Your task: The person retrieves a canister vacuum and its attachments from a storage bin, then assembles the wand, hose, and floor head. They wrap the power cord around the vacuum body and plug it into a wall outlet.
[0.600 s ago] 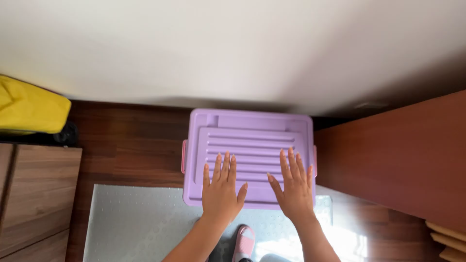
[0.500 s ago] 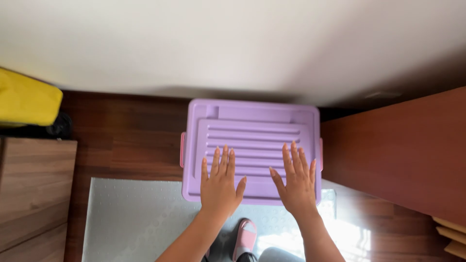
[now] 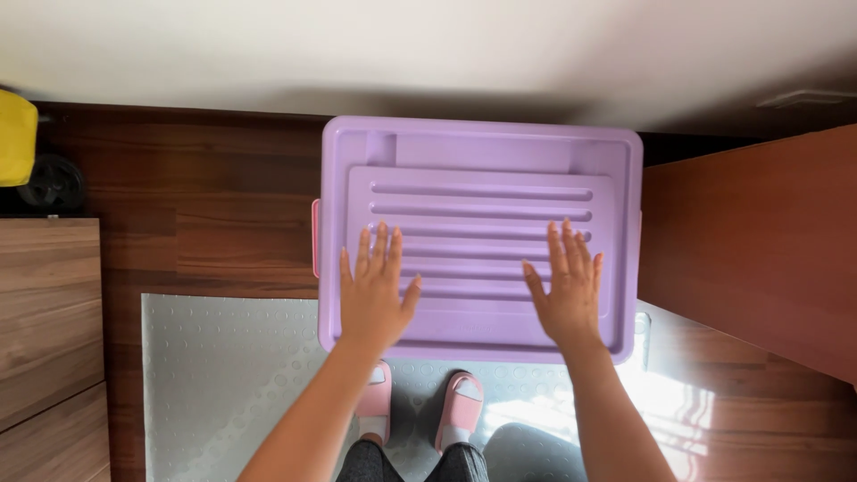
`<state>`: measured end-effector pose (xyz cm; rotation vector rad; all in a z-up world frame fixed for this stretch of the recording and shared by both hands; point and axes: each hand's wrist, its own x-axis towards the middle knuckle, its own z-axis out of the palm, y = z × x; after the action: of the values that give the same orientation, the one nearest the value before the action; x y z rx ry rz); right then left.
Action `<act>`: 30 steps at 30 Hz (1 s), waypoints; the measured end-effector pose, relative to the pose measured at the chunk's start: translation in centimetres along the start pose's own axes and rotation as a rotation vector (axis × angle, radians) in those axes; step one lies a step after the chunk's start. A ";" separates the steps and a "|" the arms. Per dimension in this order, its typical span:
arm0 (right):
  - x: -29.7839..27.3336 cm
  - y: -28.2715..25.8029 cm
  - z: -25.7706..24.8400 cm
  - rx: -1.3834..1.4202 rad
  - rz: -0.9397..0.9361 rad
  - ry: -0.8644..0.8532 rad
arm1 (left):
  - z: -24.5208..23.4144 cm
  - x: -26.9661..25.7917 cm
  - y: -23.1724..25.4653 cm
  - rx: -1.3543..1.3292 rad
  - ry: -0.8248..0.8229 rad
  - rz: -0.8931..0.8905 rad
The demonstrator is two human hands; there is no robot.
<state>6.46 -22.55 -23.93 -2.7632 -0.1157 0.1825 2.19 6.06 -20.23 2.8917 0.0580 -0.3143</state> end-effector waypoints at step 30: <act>1.0 9.7 -17.2 0.783 1.056 -0.338 | -6.4 -3.0 -13.1 -1.466 -0.158 -0.999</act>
<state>10.44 -37.61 -11.69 -1.7378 1.0866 0.7584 -0.22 20.24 -16.47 1.2019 1.1400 -0.3922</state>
